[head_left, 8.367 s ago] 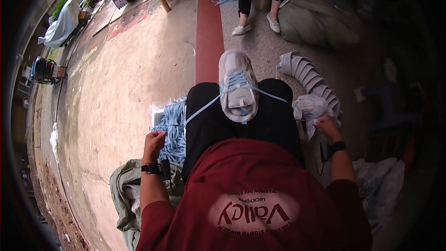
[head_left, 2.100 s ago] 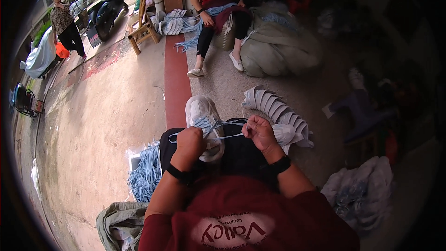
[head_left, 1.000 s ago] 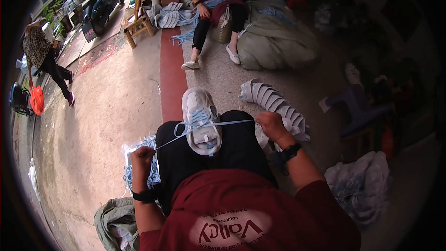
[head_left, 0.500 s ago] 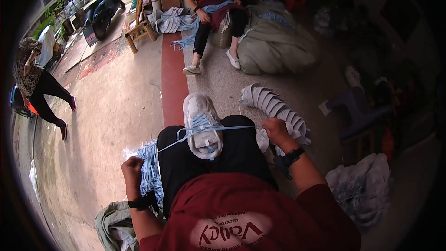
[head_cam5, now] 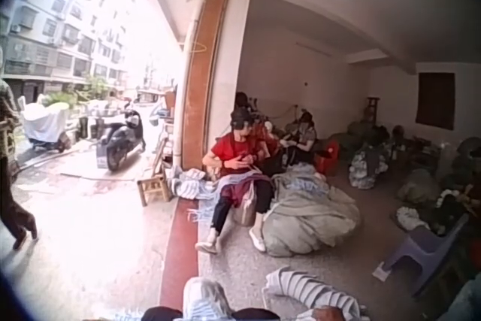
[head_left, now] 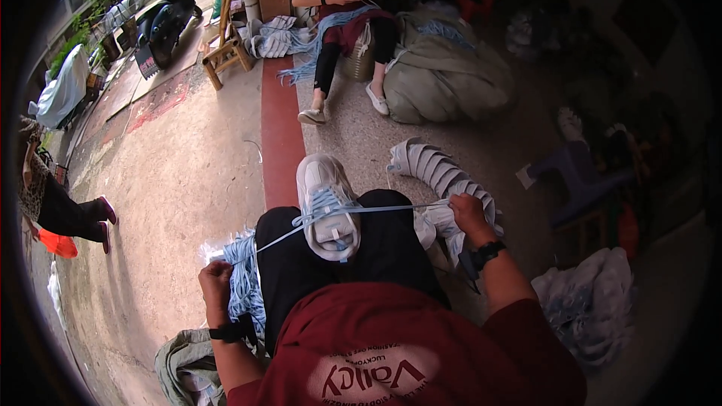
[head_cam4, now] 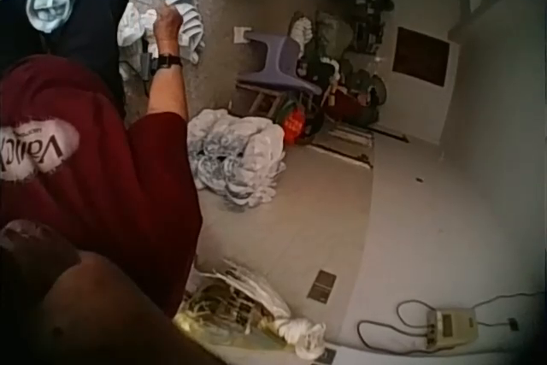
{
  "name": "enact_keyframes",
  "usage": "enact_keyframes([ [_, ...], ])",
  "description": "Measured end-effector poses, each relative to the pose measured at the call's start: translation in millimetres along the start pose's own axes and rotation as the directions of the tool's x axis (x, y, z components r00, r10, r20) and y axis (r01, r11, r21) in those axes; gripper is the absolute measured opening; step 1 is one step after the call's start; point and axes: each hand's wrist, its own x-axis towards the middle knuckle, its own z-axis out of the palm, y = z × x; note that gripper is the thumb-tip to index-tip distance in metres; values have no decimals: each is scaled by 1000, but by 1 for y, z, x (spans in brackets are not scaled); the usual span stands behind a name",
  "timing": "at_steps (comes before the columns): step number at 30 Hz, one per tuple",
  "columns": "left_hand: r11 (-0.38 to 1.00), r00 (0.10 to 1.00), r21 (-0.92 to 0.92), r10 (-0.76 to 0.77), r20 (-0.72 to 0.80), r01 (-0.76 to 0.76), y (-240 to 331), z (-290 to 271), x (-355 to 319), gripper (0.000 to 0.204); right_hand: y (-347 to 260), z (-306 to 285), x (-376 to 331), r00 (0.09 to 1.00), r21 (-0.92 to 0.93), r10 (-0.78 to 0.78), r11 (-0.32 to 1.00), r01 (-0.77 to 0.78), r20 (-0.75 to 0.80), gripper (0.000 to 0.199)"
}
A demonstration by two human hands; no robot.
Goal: Insert and tie laces on newly manufactured shoes.
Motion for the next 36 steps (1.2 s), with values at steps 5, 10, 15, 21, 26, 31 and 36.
enact_keyframes([
  [5, 999, 1000, 35, 7, 3, -7, -7, 2, 1, 5, 8, 3, -8, 997, -77, 59, 996, -55, 50, 8],
  [10, 999, 1000, 39, -9, -6, 9, -6, 2, -3, 5, 8, 7, -10, 998, -72, 50, 996, -46, 48, 8],
  [15, 996, 1000, 89, -15, -5, 16, 0, 3, -6, 5, 2, 2, -11, 998, -55, 32, 998, -29, 55, 9],
  [21, 995, 1000, 99, -9, -26, 12, 0, -4, -3, 4, 17, 4, -9, 1000, -54, 16, 998, -15, 18, 9],
  [26, 995, 998, 87, -38, -42, 42, -15, -9, -5, 4, 21, 7, -18, 998, -72, 59, 996, -57, 34, 9],
  [31, 968, 997, 247, -26, -67, 42, -9, -14, -13, 1, 23, 11, -26, 993, -50, 100, 994, -97, 62, 10],
  [36, 936, 994, 340, -62, -88, 89, -18, -22, -11, 4, 27, 12, -19, 983, -42, 140, 990, -136, 119, 10],
])
